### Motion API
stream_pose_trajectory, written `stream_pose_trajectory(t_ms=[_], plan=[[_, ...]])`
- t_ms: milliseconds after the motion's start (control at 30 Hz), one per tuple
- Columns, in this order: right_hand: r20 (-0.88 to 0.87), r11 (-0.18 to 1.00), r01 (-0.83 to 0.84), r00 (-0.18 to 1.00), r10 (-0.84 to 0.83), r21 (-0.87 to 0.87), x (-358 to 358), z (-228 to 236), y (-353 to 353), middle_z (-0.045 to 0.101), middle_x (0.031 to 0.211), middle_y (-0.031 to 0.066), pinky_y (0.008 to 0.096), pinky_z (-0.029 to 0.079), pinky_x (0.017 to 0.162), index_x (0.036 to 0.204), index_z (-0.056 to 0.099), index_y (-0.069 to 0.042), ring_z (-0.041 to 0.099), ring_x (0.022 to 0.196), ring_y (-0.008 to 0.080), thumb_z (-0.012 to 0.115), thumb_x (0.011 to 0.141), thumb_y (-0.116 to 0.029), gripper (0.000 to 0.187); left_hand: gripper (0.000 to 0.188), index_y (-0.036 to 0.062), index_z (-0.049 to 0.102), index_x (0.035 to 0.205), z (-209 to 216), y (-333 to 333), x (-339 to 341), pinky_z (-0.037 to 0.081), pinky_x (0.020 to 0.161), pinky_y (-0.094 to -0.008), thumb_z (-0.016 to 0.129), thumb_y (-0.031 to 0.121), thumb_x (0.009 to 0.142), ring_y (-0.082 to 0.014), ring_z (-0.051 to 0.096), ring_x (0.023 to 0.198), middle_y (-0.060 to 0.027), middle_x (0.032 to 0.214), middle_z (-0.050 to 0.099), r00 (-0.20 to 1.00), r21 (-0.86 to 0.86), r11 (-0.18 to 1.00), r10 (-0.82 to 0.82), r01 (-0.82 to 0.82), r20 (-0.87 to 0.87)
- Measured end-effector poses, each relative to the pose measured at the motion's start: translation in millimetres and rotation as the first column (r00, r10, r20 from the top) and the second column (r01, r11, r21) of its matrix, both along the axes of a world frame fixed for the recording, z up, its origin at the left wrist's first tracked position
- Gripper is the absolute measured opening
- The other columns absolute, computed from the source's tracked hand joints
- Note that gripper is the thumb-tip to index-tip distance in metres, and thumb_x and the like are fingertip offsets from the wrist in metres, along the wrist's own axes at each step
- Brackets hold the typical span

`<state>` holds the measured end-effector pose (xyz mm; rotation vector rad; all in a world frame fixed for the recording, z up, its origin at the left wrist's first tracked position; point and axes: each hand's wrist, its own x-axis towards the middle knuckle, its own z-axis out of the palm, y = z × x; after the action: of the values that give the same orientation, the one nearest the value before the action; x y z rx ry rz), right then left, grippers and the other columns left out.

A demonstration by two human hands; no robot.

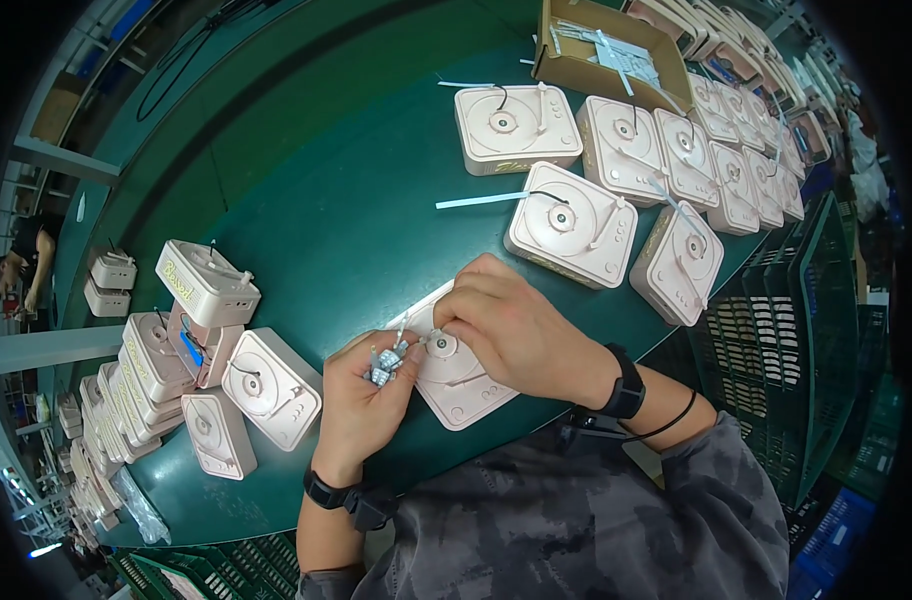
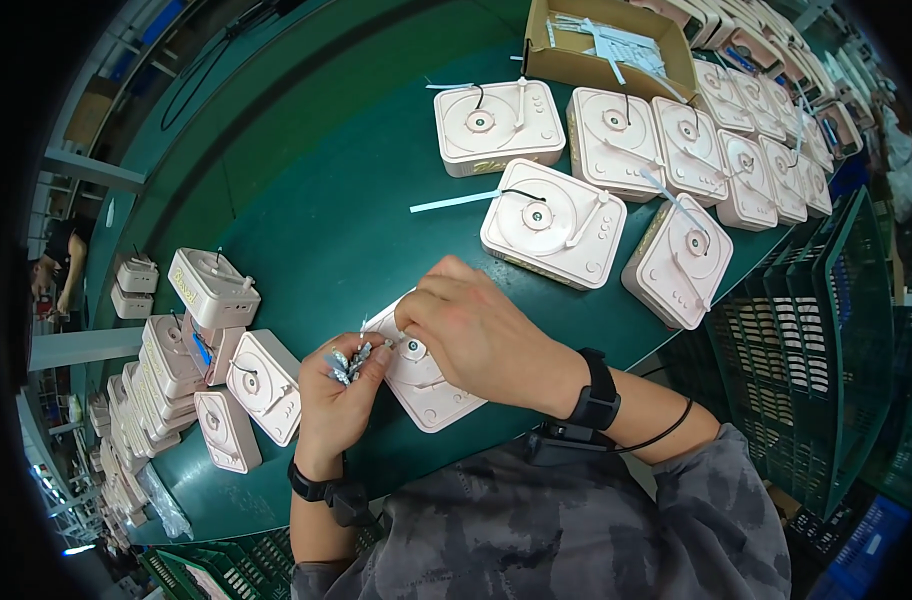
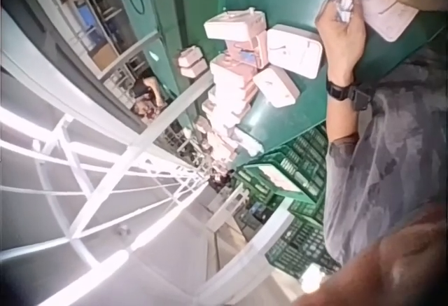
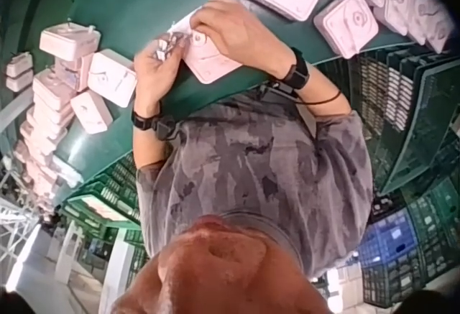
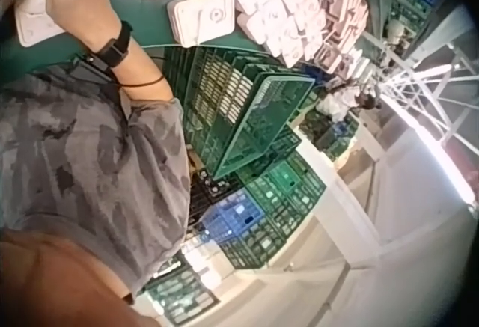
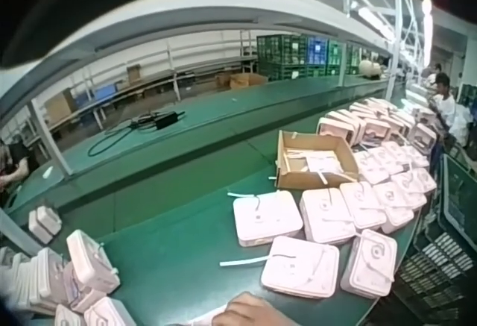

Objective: The person picks up a pink device and a light strip, then inserts and presses the strip into a slot on the device. This process is repeated for several units, which are then moved aside on the green conveyor belt.

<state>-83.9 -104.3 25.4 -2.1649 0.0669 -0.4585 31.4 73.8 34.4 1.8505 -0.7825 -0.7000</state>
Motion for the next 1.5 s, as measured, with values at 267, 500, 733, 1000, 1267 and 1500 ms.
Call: stream_pose_trajectory(t_ms=[267,500,733,1000,1267,1500], plan=[[0.037,0.991,0.034,0.999,-0.029,-0.132,1.5,-5.2,7.0,0.059,0.088,0.0092,0.0400,0.044,0.083,0.090,0.060,-0.004,0.055,0.094,0.0307,0.067,0.083,-0.002,0.009,0.008,-0.0030,0.070,0.097,2.3,-6.5,-1.3,0.046,0.066,-0.0262,0.069,0.001,0.090,-0.0102,0.057,0.074,-0.0058,0.084,0.068,0.998,-0.001,0.999,-0.053,0.053,0.020],[0.121,0.977,0.135,0.986,-0.116,-0.165,-0.7,-10.5,17.3,0.058,0.088,0.0094,0.0402,0.044,0.083,0.089,0.059,-0.004,0.056,0.094,0.0307,0.067,0.081,-0.001,0.012,0.016,-0.0024,0.068,0.099,1.1,-9.1,-9.7,0.048,0.066,-0.0281,0.065,-0.007,0.083,-0.0163,0.061,0.073,-0.0100,0.085,0.068,0.987,-0.005,0.998,-0.054,0.055,0.148],[0.119,0.975,0.117,0.988,-0.096,-0.186,-4.0,-13.1,18.7,0.057,0.086,0.0095,0.0406,0.044,0.082,0.089,0.060,-0.004,0.056,0.094,0.0309,0.068,0.078,-0.002,0.014,0.030,-0.0011,0.067,0.101,-5.7,-12.6,-17.7,0.048,0.064,-0.0307,0.059,-0.012,0.074,-0.0246,0.064,0.071,-0.0143,0.085,0.067,0.924,-0.080,0.994,-0.036,0.071,0.381],[0.162,0.986,0.155,0.976,-0.144,-0.057,-4.8,-12.9,17.7,0.057,0.086,0.0104,0.0407,0.045,0.083,0.090,0.062,-0.002,0.057,0.092,0.0313,0.068,0.076,0.000,0.016,0.027,-0.0006,0.067,0.101,-6.4,-7.1,-20.1,0.049,0.063,-0.0315,0.060,-0.011,0.077,-0.0257,0.064,0.070,-0.0140,0.082,0.066,0.952,-0.043,0.999,-0.015,0.030,0.305],[0.142,0.978,0.153,0.981,-0.132,-0.142,-3.4,-10.5,20.7,0.057,0.087,0.0116,0.0429,0.045,0.084,0.088,0.057,-0.002,0.056,0.093,0.0330,0.064,0.072,0.003,0.018,0.045,0.0016,0.066,0.109,-16.6,-7.8,-21.0,0.054,0.063,-0.0366,0.067,-0.005,0.064,-0.0317,0.067,0.072,-0.0150,0.088,0.068,0.864,-0.111,0.989,-0.026,0.094,0.502],[0.130,0.982,0.128,0.985,-0.110,-0.138,1.0,-12.0,17.9,0.056,0.086,0.0117,0.0436,0.045,0.084,0.087,0.056,-0.003,0.056,0.091,0.0333,0.063,0.071,0.001,0.018,0.048,0.0018,0.065,0.111,-20.5,-7.1,-21.0,0.055,0.065,-0.0376,0.067,-0.003,0.063,-0.0333,0.068,0.075,-0.0156,0.089,0.068,0.864,-0.099,0.991,-0.030,0.092,0.502]])
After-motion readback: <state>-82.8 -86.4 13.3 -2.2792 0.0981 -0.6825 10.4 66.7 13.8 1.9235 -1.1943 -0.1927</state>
